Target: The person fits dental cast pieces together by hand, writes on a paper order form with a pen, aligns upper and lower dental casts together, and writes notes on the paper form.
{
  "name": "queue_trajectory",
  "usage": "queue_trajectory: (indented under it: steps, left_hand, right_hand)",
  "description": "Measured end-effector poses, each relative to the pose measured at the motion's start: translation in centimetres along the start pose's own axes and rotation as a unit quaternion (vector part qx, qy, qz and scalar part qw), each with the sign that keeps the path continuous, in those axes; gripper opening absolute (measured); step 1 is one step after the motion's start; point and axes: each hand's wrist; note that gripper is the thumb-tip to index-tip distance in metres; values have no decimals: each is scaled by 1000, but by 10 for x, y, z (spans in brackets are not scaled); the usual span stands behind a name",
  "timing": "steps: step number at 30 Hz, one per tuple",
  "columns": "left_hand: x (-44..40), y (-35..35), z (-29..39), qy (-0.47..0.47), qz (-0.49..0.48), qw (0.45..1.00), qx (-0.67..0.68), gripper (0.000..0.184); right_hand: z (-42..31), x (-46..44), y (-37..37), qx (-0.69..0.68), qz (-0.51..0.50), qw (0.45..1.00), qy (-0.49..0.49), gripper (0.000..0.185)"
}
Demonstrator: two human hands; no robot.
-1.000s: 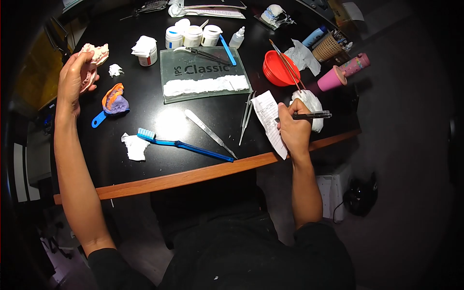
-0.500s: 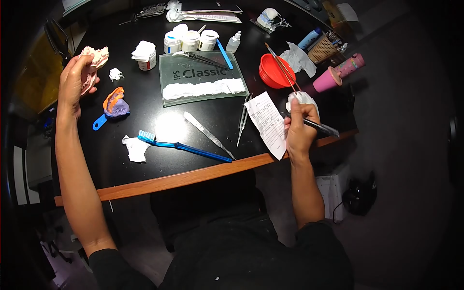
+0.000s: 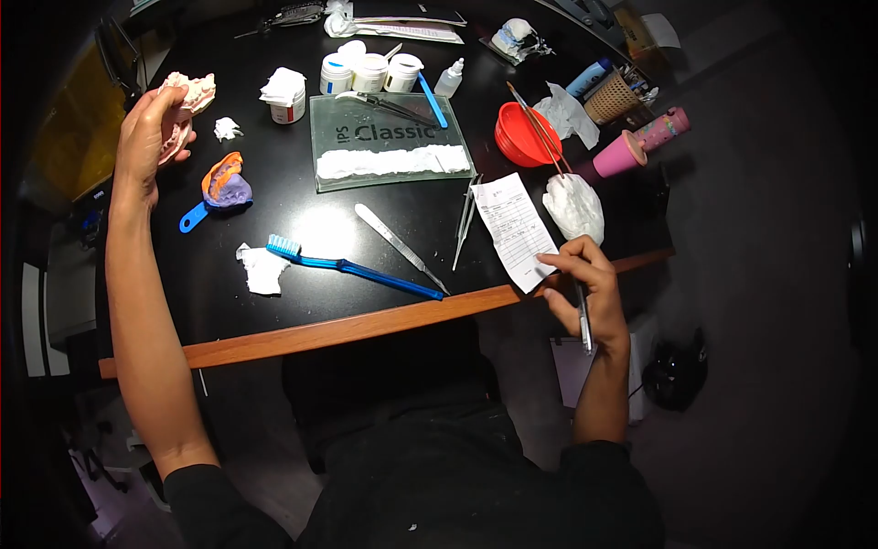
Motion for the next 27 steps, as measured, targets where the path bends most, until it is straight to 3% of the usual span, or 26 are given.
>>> queue_trajectory:
  steps: [12,15,21,25,27]
  left_hand:
    - [-3,-2,-4,-7,8,1000,2,46]
    - [-4,-2,-5,-8,9,1000,-3,46]
    - [-8,-5,-8,-13,6,1000,-5,46]
    - [-12,-8,-11,-14,5,1000,-1,43]
    - [-13,-9,-13,-16,2,1000,1,43]
  right_hand:
    - [7,-4,20,134,58,987,-62,22]
    - [5,-9,20,71,78,993,-49,20]
    - [12,-14,23,-8,62,998,-12,52]
    - [26,-14,32,-208,51,976,43,46]
    - [24,-15,28,-189,44,979,62,44]
Point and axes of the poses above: each hand's wrist, its own x-axis away from the middle knuckle, its own y-axis out of the palm, z = x × y
